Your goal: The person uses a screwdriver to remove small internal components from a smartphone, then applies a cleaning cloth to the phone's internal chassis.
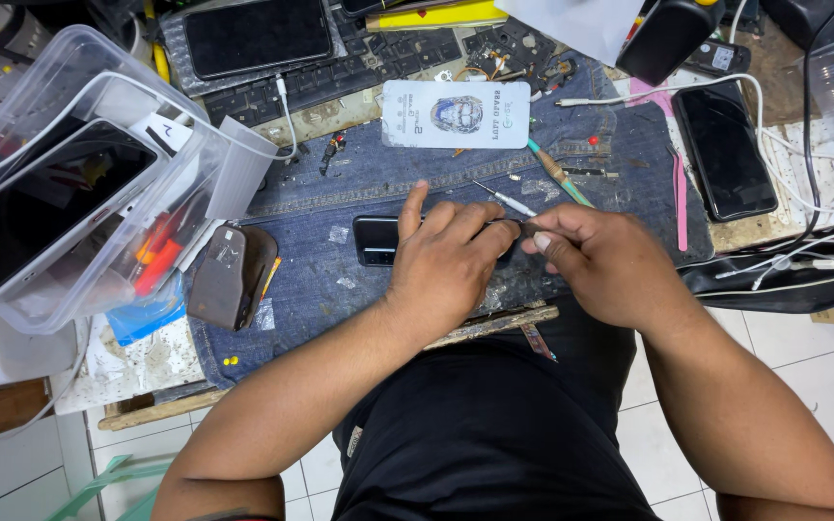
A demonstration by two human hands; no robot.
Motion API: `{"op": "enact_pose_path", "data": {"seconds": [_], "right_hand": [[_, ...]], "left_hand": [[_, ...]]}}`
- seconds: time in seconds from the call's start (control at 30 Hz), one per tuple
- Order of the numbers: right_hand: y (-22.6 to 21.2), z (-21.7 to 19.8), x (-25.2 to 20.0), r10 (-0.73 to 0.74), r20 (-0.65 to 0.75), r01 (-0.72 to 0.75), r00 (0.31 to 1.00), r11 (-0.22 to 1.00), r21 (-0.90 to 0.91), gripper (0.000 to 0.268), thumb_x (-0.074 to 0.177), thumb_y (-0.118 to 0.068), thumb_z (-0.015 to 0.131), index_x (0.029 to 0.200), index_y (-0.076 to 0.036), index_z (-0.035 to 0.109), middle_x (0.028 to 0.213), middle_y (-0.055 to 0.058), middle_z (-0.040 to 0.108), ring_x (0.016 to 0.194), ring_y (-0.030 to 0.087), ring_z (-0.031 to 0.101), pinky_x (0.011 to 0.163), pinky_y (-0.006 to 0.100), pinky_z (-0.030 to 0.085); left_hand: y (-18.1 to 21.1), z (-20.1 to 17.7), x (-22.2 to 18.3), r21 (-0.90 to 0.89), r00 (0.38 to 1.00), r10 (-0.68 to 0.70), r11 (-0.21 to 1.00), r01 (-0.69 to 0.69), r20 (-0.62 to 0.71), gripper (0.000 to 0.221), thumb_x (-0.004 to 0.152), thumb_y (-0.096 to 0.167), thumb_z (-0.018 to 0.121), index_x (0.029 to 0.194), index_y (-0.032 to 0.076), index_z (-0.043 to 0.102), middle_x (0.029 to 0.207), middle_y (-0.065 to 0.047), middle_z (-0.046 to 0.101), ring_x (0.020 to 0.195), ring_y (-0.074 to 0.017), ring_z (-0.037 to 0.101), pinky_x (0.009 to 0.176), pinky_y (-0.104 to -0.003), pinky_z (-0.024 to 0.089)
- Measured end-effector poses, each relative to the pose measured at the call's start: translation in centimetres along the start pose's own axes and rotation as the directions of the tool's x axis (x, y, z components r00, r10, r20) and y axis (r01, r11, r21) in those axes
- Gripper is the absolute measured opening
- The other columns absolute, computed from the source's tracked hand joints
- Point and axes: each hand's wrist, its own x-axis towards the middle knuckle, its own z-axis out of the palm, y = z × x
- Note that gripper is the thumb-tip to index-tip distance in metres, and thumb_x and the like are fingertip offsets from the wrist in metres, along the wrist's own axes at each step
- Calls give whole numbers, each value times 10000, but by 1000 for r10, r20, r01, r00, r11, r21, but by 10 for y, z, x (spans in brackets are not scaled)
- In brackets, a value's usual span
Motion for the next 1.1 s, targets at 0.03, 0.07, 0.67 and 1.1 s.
{"op": "enact_pose_path", "data": {"seconds": [0.03, 0.07, 0.67, 1.1], "right_hand": [[4, 2, 1, 3, 6, -3, 1000, 997, 71, 193, 975, -161, 617, 1112, -76, 723, 937, 19, 817, 739, 119, 747, 677, 289, 586], [7, 4, 1, 5, 13, -7, 1000, 990, 142, 187, 982, -154, 617, 1113, -68, 719, 949, 20, 816, 755, 101, 737, 694, 271, 588], [27, 33, -11, -147, -211, 166, 966, 983, 76, 231, 1004, -193, 627, 1180, -65, 703, 990, 57, 800, 847, 154, 791, 717, 290, 597], [31, 32, -12, -170, -257, 181, 951, 983, 20, 202, 987, -188, 646, 1139, -80, 724, 906, 65, 793, 781, 195, 792, 666, 313, 584]], "left_hand": [[0, 0, 0, 1, 1000, 3, 1000, -3, 2, 272, 900, 144, 722, 1164, 209, 721, 1196, 36, 663, 1093, -196, 607, 1203, -605, 271], [0, 0, 0, 3, 1000, 5, 1000, -5, 4, 277, 898, 146, 722, 1169, 209, 721, 1191, 37, 664, 1093, -195, 609, 1203, -606, 269], [4, -7, 15, 17, 986, -26, 1000, 23, 164, 301, 862, 108, 716, 1153, 154, 652, 1097, -16, 645, 1011, -258, 616, 1172, -616, 313], [11, -10, 26, 79, 972, -44, 997, 26, 230, 241, 856, 95, 636, 1090, 150, 648, 1054, -44, 661, 967, -295, 656, 1016, -585, 421]]}}
